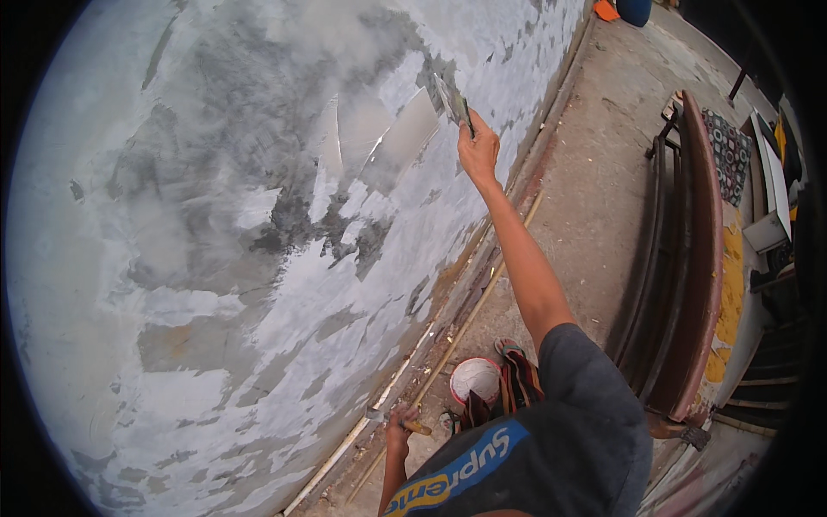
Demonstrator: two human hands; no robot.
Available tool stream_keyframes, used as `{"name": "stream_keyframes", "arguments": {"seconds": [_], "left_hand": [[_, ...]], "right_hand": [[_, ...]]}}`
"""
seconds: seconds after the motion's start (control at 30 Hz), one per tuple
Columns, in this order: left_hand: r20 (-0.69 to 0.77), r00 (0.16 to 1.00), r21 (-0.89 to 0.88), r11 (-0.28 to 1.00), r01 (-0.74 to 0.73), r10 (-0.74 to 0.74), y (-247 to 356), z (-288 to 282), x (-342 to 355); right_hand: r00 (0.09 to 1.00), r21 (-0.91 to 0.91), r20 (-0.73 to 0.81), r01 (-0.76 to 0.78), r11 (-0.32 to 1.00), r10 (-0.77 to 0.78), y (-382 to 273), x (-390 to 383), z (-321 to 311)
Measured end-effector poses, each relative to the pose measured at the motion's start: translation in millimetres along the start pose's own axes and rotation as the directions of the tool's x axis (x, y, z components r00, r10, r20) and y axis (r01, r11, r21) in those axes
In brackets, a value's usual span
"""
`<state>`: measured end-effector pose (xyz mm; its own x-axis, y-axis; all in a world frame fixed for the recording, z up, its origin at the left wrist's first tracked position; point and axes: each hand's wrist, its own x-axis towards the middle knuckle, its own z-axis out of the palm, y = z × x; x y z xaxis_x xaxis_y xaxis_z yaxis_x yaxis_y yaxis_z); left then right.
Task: The person scoops white plaster from a bucket using a small trowel and applies it to a weathered wall with a larger trowel. They repeatedly smooth the plaster over patches of the wall surface.
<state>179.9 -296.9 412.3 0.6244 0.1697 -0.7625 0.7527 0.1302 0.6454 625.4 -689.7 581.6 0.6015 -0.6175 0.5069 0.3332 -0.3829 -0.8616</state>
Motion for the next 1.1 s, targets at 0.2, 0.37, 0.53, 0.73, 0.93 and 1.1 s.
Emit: {"name": "stream_keyframes", "arguments": {"seconds": [0.2,0.37,0.53,0.73,0.93,1.1], "left_hand": [[-0.007,0.998,-0.002,0.998,0.056,-0.056,-9.0,1.5,-10.2],[0.059,0.997,0.021,0.999,0.038,-0.039,1.6,14.7,-0.8],[0.084,0.994,-0.029,0.997,-0.068,0.07,3.4,3.2,20.2],[0.012,0.999,0.019,0.999,0.035,-0.035,1.2,2.0,10.0],[0.022,0.998,0.038,0.997,0.065,-0.066,-10.2,6.8,6.4],[0.087,0.995,0.037,0.998,0.041,-0.044,-3.6,16.0,22.9]], "right_hand": [[0.99,0.04,0.136,0.021,0.999,-0.026,-45.9,-48.9,15.5],[0.894,0.146,0.256,0.34,0.929,-0.367,-54.2,-115.1,5.1],[0.981,0.065,0.191,-0.036,0.997,0.023,-17.3,-63.8,-18.2],[0.998,-0.004,0.024,-0.06,0.998,0.06,51.9,-14.4,8.8],[0.995,0.094,0.093,-0.035,0.995,0.026,-4.9,-79.6,18.6],[0.941,0.242,0.308,0.066,0.968,-0.141,-22.7,-103.8,-3.0]]}}
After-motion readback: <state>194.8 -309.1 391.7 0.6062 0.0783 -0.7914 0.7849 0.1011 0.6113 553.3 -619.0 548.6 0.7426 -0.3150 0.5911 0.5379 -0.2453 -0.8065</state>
